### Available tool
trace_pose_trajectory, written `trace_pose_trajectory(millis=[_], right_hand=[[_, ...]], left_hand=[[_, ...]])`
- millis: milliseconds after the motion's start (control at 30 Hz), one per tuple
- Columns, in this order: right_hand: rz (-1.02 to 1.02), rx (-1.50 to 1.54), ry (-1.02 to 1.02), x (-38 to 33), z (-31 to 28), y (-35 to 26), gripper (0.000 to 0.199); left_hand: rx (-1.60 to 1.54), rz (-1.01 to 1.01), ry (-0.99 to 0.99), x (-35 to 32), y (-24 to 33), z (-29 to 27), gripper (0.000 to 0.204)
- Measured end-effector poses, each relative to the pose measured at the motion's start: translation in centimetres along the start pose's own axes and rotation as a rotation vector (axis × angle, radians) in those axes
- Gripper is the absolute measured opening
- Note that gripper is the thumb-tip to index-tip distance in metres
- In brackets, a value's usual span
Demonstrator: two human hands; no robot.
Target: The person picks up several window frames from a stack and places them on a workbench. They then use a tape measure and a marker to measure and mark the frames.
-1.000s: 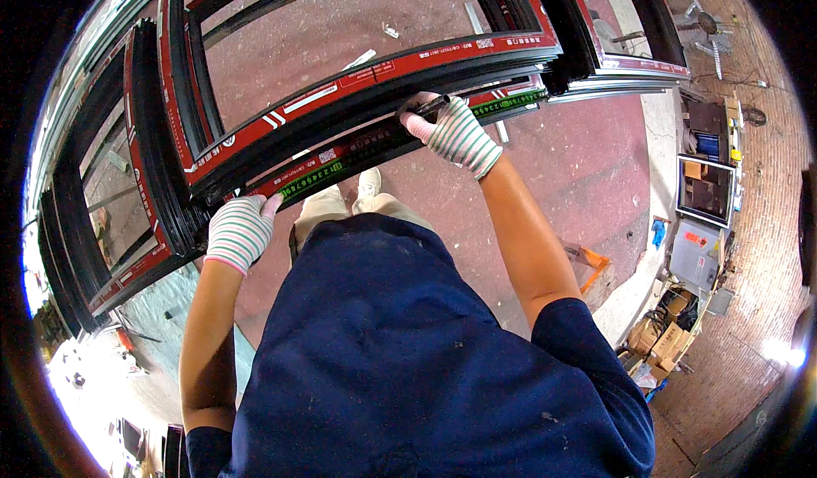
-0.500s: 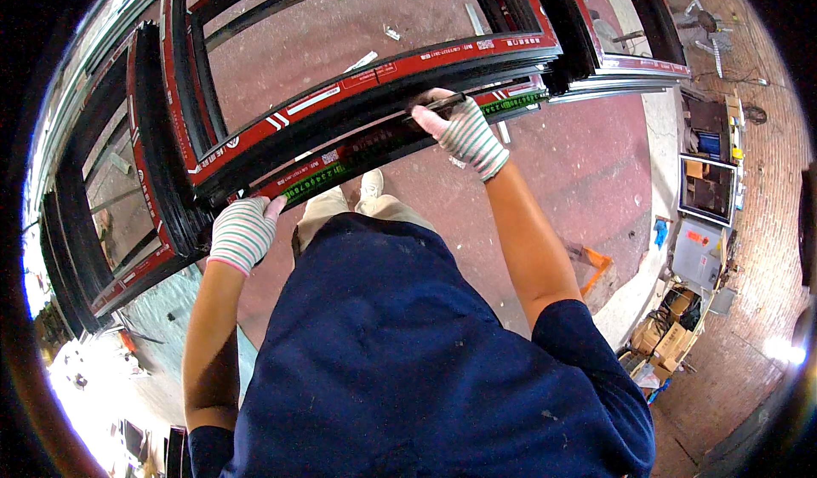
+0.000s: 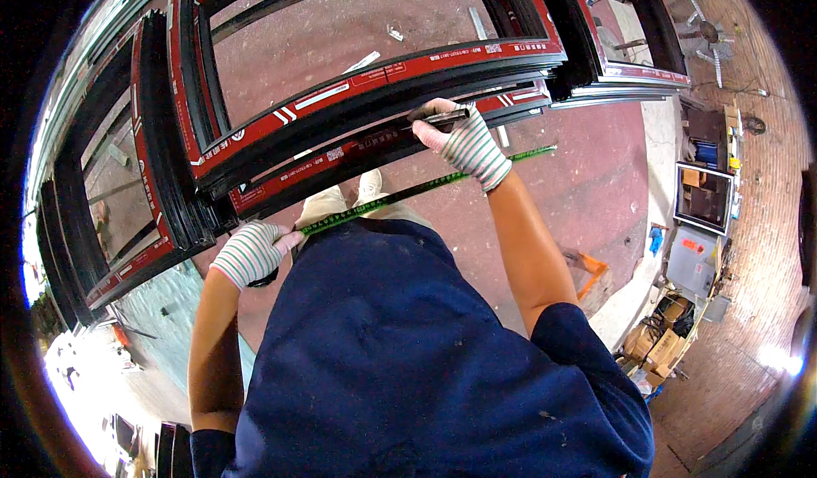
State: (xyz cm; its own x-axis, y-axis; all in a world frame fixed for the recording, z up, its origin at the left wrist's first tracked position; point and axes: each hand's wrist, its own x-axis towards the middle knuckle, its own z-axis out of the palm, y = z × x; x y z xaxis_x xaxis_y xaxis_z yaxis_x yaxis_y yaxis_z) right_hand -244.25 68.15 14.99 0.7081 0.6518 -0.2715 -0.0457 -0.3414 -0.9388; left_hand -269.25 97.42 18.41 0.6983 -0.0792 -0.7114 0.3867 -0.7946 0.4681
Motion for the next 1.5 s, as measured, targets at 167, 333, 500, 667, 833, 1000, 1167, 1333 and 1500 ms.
trace_pose_trajectory(millis=[167, 333, 500, 667, 833, 1000, 1167, 1333, 1500], right_hand=[[0.010, -0.052, 0.016, 0.0, 0.2, 0.8, 0.021], [-0.007, -0.028, -0.008, 0.0, 0.4, 1.0, 0.021], [-0.017, -0.022, -0.007, 0.1, 0.5, 0.9, 0.019], [-0.027, -0.092, -0.035, 0.2, 0.4, 1.0, 0.017], [-0.027, -0.097, -0.050, 0.2, 0.3, 1.3, 0.018], [0.001, 0.011, 0.032, -0.1, -0.5, 0.8, 0.018], [-0.239, 0.381, 0.333, -3.4, -0.7, -2.1, 0.025], [-0.803, -0.114, 0.812, -8.3, -1.4, -6.9, 0.023], [-0.901, -0.088, 0.700, -10.5, 0.9, -11.5, 0.045]], left_hand=[[0.011, 0.033, -0.054, 0.2, -2.9, 2.2, 0.053], [0.084, 0.091, -0.105, 0.9, -6.5, 4.7, 0.062], [0.049, 0.019, -0.161, 0.6, -6.6, 5.4, 0.060], [0.052, 0.013, -0.180, 0.6, -7.0, 5.9, 0.053], [0.025, 0.001, -0.191, 0.5, -7.0, 5.8, 0.043], [-0.133, -0.153, -0.236, 0.1, -6.1, 5.3, 0.041], [-0.077, 0.059, -0.090, 0.9, -8.1, 6.0, 0.047], [-0.397, 0.184, 0.096, -1.0, 0.1, 0.6, 0.047], [-0.777, 0.324, 0.182, 0.0, 4.9, -2.3, 0.051]])
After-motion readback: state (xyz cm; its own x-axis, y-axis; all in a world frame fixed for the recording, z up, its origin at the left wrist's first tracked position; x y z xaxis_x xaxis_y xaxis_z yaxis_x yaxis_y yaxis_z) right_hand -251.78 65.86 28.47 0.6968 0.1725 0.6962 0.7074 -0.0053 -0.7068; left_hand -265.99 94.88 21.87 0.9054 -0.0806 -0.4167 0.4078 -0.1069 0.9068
